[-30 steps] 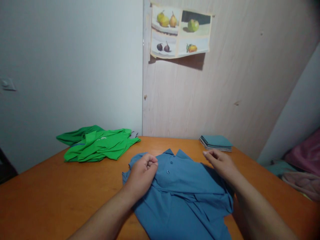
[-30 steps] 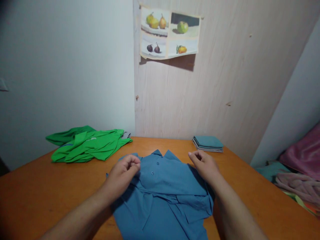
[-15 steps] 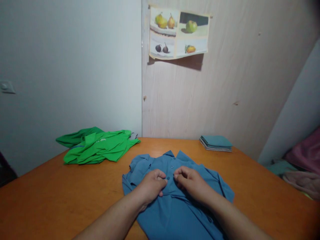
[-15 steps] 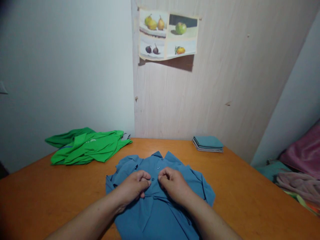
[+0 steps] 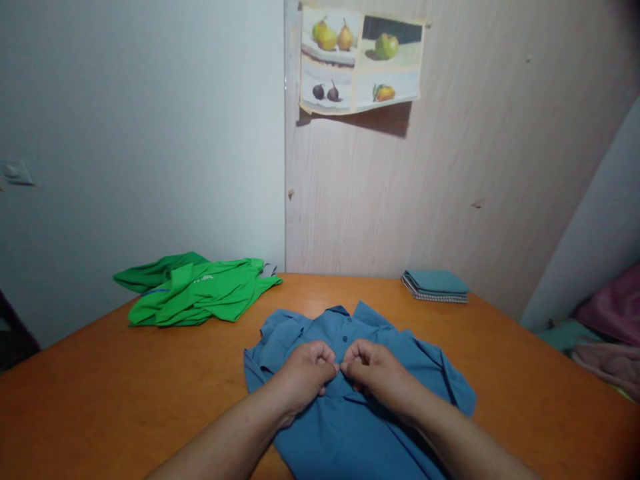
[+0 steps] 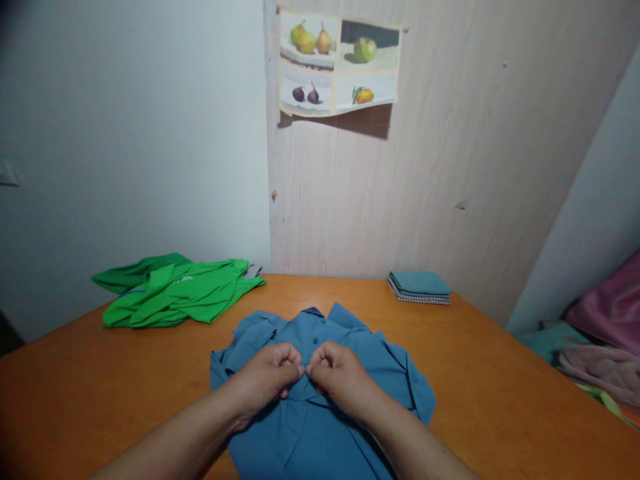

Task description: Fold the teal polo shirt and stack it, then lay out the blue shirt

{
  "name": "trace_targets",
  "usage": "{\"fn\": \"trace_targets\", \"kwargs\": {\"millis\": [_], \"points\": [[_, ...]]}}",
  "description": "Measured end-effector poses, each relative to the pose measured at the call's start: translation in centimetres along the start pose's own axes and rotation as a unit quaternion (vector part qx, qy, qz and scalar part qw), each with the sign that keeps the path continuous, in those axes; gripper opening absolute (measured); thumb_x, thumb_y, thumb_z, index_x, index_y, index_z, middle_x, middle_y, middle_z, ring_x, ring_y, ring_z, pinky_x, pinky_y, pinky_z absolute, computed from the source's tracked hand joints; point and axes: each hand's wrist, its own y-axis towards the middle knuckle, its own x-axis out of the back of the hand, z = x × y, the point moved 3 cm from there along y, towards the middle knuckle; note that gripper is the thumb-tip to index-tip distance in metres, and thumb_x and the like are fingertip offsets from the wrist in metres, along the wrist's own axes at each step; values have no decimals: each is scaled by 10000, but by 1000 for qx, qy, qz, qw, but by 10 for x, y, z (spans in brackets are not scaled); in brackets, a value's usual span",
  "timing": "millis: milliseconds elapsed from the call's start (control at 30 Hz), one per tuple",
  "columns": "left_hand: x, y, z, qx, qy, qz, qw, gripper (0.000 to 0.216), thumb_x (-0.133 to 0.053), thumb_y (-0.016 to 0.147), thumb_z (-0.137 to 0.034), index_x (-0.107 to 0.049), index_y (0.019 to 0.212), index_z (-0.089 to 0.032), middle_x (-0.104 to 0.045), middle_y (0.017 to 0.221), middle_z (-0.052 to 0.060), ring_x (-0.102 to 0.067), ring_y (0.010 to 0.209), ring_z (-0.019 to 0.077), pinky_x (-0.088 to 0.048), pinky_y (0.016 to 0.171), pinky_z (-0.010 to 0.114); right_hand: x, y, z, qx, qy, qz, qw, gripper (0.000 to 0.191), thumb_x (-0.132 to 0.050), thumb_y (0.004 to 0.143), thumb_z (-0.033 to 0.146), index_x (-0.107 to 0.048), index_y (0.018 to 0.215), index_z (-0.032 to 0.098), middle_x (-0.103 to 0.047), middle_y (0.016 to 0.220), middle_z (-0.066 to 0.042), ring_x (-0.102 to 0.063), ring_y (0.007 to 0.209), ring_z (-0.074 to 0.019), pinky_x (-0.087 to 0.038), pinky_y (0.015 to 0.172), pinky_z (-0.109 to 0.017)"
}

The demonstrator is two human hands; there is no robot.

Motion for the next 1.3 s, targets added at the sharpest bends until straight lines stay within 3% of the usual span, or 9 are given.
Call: {"fn": "trace_targets", "kwargs": {"millis": [333, 600, 733, 867, 1000, 1100, 1300], "points": [[-3, -3, -1, -25, 31, 2, 999, 105, -566, 740, -279, -503, 780, -206, -438, 570, -88, -402, 505, 98, -291, 487, 222, -3, 4, -7, -3, 19, -2, 1000, 51, -568, 697, 231, -544, 733, 205, -496, 548, 79, -424, 477, -84, -317, 470, -212], [-3, -9, -9, -100, 110, -12, 989, 96, -553, 775, -253, -530, 702, -194, -438, 590, -61, -382, 568, 111, -266, 537, 227, -4, 5, -10, -1, 11, -13, 1000, 44, -562, 680, 221, -526, 704, 209, -493, 526, 78, -412, 469, -84, -292, 457, -214], [-5, -12, -12, -136, 167, -20, 976, 105, -526, 792, -208, -574, 701, -192, -503, 605, -36, -447, 592, 128, -289, 557, 236, -5, 4, -9, -13, 25, 7, 1000, 59, -541, 711, 255, -556, 724, 199, -587, 573, 50, -494, 476, -83, -340, 486, -211], [-9, -15, -12, -176, 203, 6, 963, 168, -489, 810, -173, -625, 713, -189, -634, 711, 5, -550, 683, 150, -356, 629, 247, -5, 2, -2, -40, 26, 10, 999, 197, -506, 779, 358, -584, 718, 188, -641, 612, 14, -548, 497, -92, -365, 493, -212], [-8, -15, -10, -138, 186, 21, 972, 161, -498, 774, -179, -646, 713, -187, -613, 663, -6, -528, 634, 145, -339, 582, 240, -4, 3, -5, -41, 18, 9, 999, 158, -545, 758, 340, -570, 700, 196, -606, 567, 35, -506, 471, -85, -350, 478, -203], [-3, -12, -13, -105, 135, -10, 985, 124, -502, 741, -195, -624, 722, -187, -520, 586, -36, -458, 574, 128, -304, 544, 229, -5, 2, -9, -23, 4, 25, 999, 93, -537, 755, 282, -555, 708, 203, -564, 550, 53, -466, 468, -85, -331, 467, -202], [7, -4, -12, -73, 90, -51, 992, 55, -533, 679, -236, -558, 693, -189, -486, 606, -44, -430, 581, 119, -295, 533, 229, -18, -15, 5, 69, -116, 81, 988, 127, -531, 797, 209, -515, 672, 202, -464, 593, 66, -383, 553, -81, -278, 507, -209]]}}
